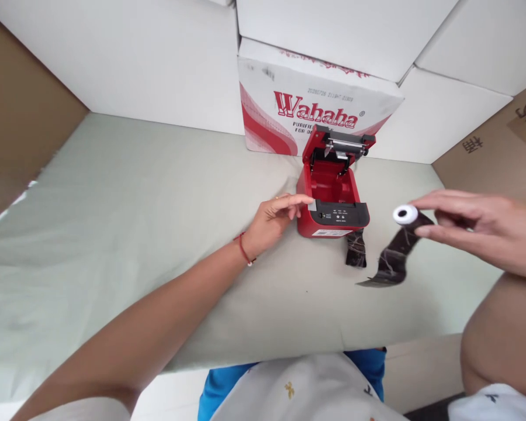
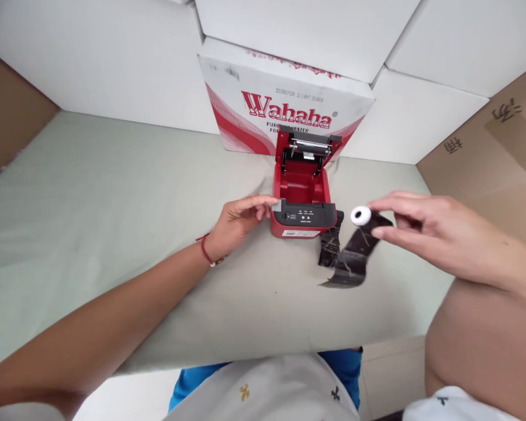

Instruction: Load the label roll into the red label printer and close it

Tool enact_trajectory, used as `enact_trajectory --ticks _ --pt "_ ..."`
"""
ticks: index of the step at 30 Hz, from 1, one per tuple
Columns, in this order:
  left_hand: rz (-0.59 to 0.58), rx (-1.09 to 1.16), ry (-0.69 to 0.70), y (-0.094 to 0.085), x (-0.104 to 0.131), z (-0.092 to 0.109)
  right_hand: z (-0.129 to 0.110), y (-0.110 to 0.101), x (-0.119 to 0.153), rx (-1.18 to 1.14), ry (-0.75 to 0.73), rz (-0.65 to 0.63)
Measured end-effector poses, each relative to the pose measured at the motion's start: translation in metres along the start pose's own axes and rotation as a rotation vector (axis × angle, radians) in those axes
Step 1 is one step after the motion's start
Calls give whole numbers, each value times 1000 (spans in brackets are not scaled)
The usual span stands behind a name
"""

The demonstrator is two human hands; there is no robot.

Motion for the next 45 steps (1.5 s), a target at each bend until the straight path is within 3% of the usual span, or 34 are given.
enact_trajectory --ticks 6,11,14,17,20,22,30,45 --pt "-19 165 -68 4 4 3 -97 15 -57 48 -118 23" --pt "-28 59 -12 4 6 2 -134 30 -90 154 -121 -93" --pt "61 -174 126 6 10 6 -142 35 -105 215 -98 -156" --pt "145 -500 352 12 16 16 -148 37 -114 237 -47 -160" --pt "89 -714 574 24 21 25 -156 36 -119 271 3 -177" --pt "18 -780 650 31 23 28 -162 35 -120 302 31 -213" --pt "-58 -867 677 36 24 25 -170 39 -129 334 20 -230" --pt "-54 -886 674 39 26 21 -182 39 -123 376 41 -194"
Point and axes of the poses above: each hand's wrist, its own x-axis away from the middle knuckle, its own y-axis out of the palm, z = x × y, the point moved 2 cm from there along -x, towards the middle knuckle, and after that the axes turned 4 degrees about -z, right-handed, at the moved point
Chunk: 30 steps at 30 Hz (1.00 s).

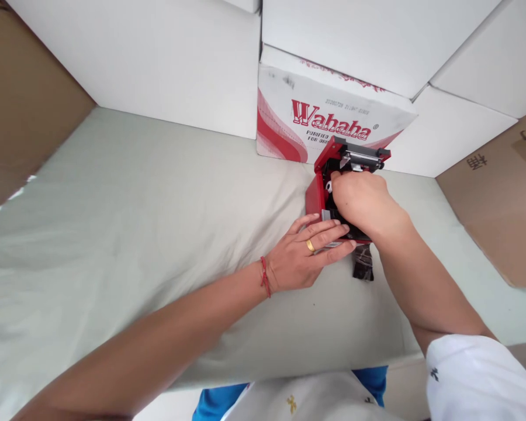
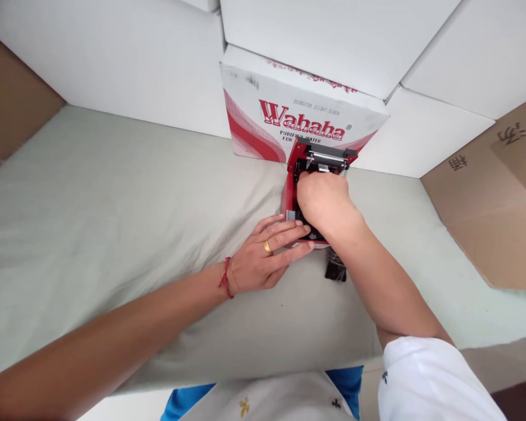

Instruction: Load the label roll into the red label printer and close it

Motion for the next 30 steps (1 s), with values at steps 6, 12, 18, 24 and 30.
enact_trajectory --ticks 6,12,18,24,30 --pt "-27 15 4 0 -3 0 5 -3 -10 11 -61 -44" --pt "-12 -3 24 0 -2 -2 8 7 -17 -41 -155 -43" --pt "-14 -22 24 -2 -2 1 34 3 16 -367 -219 62" --pt "29 -45 38 -4 -3 4 78 5 26 -632 -24 718" --pt "25 -76 -2 -4 -8 8 78 31 -7 -552 -117 673"
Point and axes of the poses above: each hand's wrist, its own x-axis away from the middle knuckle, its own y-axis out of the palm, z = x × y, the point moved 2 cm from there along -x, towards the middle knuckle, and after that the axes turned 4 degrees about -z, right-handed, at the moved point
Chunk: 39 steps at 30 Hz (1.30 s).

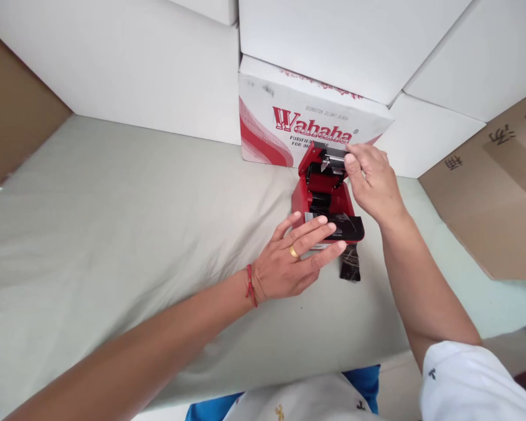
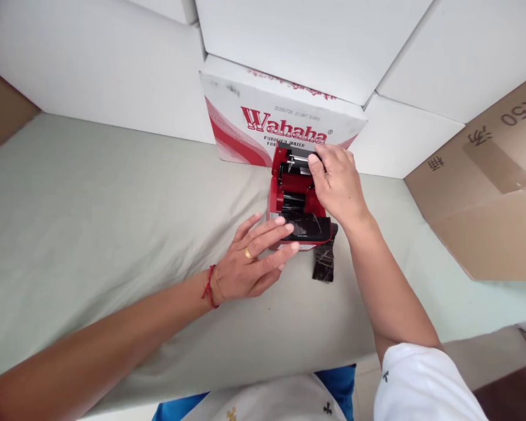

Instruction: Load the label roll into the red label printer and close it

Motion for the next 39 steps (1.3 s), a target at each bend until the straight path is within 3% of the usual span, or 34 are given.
enact_trajectory --ticks 5,12,20,30,36,39 --pt "-144 20 -56 0 -5 4 -4 2 15 -41 -20 33" --pt "-102 -22 -46 -10 -5 9 -12 -8 50 -150 -68 31" --pt "-84 -1 -16 -5 -1 6 -13 -1 96 -232 -123 -25" --pt "-112 -2 -41 -6 -1 7 -15 4 102 -208 -91 -68" --pt "-55 39 -19 -11 0 0 -14 15 107 -308 -81 94" --pt "-2 2 -114 -17 2 -13 -16 17 115 -351 -131 127"
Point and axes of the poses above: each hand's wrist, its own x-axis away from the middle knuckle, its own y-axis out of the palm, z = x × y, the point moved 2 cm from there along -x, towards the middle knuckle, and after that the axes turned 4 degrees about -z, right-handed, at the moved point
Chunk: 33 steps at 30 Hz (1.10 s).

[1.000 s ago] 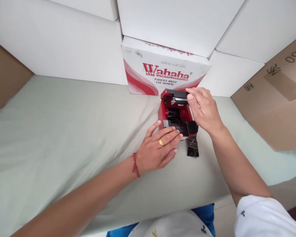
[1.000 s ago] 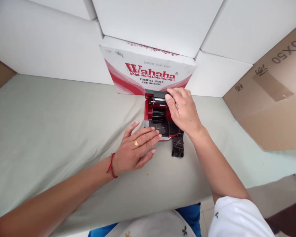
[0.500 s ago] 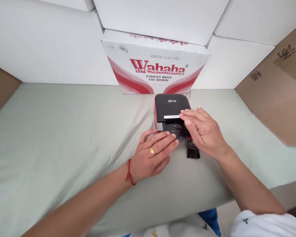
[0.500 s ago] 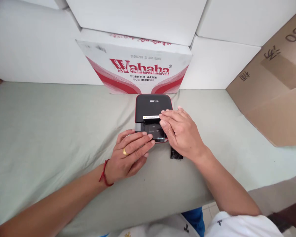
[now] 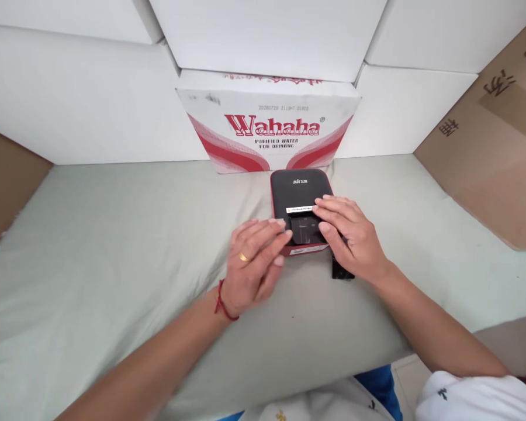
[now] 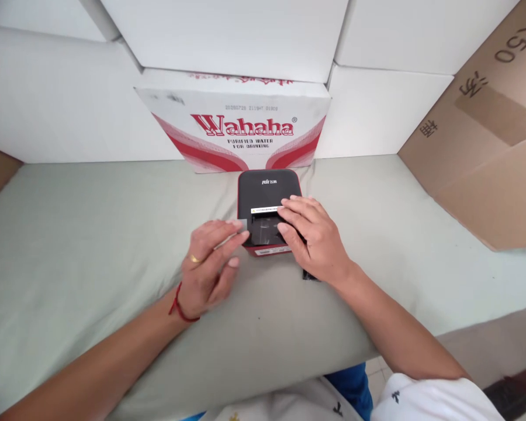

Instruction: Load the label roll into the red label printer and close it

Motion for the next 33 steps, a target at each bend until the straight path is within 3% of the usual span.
enact_trajectory --ticks 4,9,17,22,25,28,33 --pt "7 -42 -71 -2 0 -17 -4 0 9 -27 -66 55" --pt "56 -54 -94 -5 -5 -24 -6 5 12 25 -142 190" --pt "54 160 -260 2 -19 -26 -3 8 13 5 -200 186" --pt "47 210 -264 7 -16 -27 -4 4 7 -26 -188 173" --pt "23 287 -234 8 -9 -32 -4 -8 -6 -91 -142 70" --pt "-89 452 -242 13 1 -37 0 -24 -32 -106 -9 -88" --pt "-191 776 -463 19 7 -43 1 -24 -91 237 136 -508"
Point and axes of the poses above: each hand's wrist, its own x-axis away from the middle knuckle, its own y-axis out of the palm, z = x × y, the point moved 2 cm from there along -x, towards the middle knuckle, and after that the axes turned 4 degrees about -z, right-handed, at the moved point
